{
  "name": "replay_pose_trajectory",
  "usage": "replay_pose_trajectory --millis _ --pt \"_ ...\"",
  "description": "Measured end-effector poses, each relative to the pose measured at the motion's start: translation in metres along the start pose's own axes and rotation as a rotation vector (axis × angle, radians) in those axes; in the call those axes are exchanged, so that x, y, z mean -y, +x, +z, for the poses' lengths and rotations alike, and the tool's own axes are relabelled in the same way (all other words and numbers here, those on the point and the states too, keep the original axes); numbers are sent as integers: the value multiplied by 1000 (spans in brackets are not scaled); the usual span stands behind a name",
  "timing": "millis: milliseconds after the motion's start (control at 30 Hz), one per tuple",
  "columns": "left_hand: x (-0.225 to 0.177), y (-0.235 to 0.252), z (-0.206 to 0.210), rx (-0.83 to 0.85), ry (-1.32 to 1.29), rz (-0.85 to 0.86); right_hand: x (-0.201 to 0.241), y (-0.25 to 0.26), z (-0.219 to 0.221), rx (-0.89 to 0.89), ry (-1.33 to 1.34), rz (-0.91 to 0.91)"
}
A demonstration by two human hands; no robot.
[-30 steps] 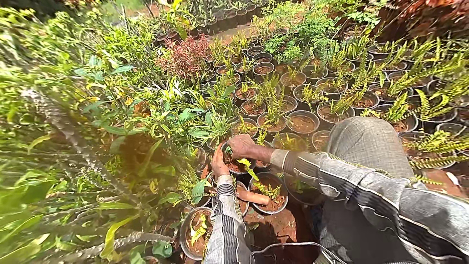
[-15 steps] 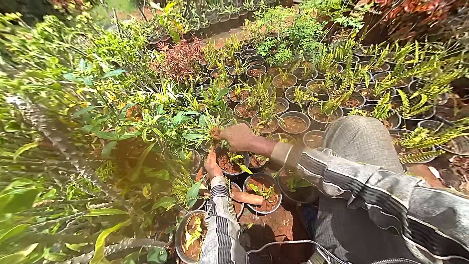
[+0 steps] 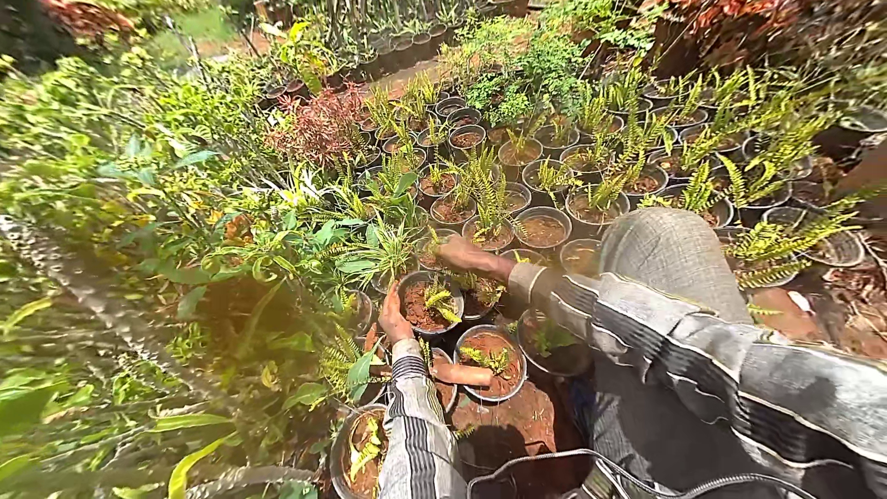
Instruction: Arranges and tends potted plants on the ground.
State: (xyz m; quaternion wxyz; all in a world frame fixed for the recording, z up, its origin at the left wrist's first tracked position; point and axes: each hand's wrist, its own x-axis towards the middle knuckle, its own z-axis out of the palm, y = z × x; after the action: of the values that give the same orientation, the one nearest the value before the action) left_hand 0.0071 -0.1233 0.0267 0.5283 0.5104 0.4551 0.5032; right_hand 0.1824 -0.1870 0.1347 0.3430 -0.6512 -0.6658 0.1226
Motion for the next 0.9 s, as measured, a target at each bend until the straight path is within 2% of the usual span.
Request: replay_pose_trajectory --millis 33,67,100,167,267,433,633,700,767,833,900 --pt "2 1 0 -2 1 2 -19 17 -1 22 282 267" --pt "3 3 0 -1 8 7 -25 36 -8 39 406 524" --pt "4 4 0 3 18 9 -26 49 -17 25 416 672" --pt "4 6 -1 14 0 11 -29 61 -28 4 300 743" --pt "3 7 0 -7 -13 9 -35 58 -28 129 182 630" --pt "5 7 -2 11 52 26 -30 50 -12 419 -57 281" --pt "4 5 -2 12 40 19 -35 36 31 429 -174 24" --pt "5 3 -3 17 39 14 -13 18 49 346 -311 41" --pt "6 1 -5 29 53 25 17 -4 73 176 -514 130" --pt "6 2 -6 39 51 31 2 -5 79 203 -518 51" --pt "8 3 -6 44 34 26 -39 9 75 359 -432 -97"
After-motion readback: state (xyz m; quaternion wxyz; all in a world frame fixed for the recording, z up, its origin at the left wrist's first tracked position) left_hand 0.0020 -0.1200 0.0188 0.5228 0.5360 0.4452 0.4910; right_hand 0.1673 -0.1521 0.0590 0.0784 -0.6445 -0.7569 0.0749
